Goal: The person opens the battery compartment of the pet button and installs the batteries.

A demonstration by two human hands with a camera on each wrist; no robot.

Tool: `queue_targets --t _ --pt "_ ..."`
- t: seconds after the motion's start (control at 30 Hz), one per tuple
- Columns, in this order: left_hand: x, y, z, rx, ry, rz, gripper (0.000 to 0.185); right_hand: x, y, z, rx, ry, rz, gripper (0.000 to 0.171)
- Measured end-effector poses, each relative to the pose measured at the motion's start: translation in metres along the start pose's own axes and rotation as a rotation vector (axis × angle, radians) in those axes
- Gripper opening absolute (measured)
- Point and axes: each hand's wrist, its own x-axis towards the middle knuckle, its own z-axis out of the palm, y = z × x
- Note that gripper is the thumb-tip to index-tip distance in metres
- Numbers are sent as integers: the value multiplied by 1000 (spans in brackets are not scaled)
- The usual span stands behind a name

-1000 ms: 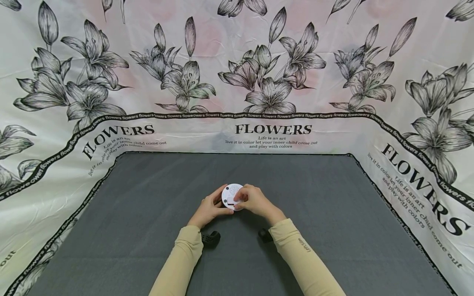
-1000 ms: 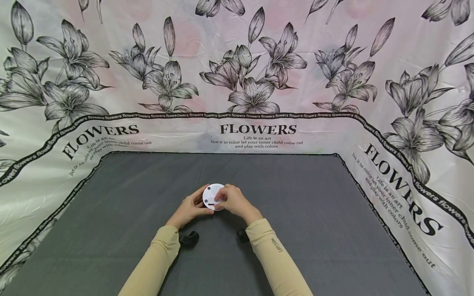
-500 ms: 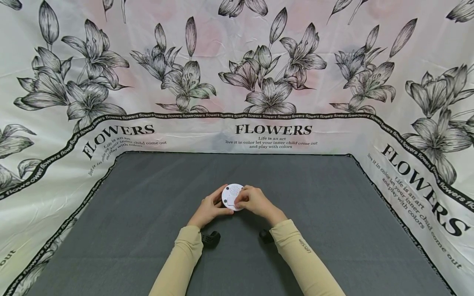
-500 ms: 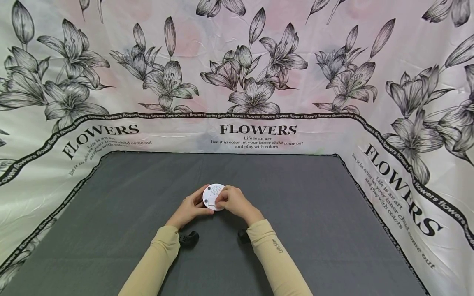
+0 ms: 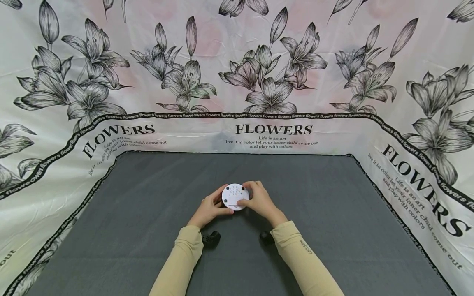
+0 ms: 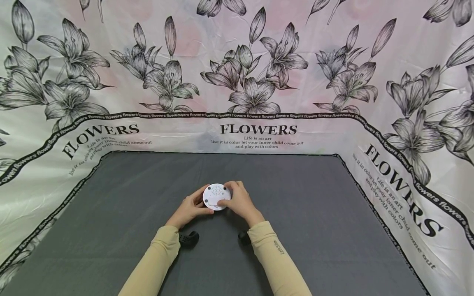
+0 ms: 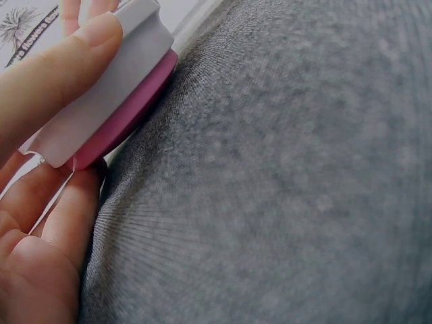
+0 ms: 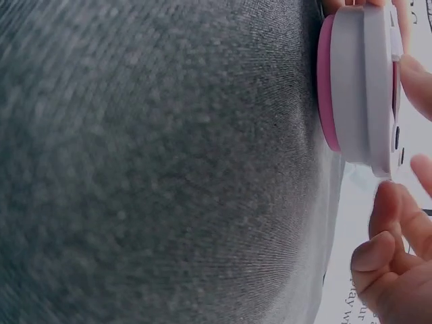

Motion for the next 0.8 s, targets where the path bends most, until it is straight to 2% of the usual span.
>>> queue_targets --t 0.13,0.4,0.8 --pt "1 1 0 0 -1 -7 95 1 2 0 -9 -1 24 59" --pt "-9 32 -1 -8 -45 -16 91 2 3 -2 14 -36 31 59" --pt "-10 31 -1 -2 -46 -22 91 3 -1 -1 40 -60 99 56"
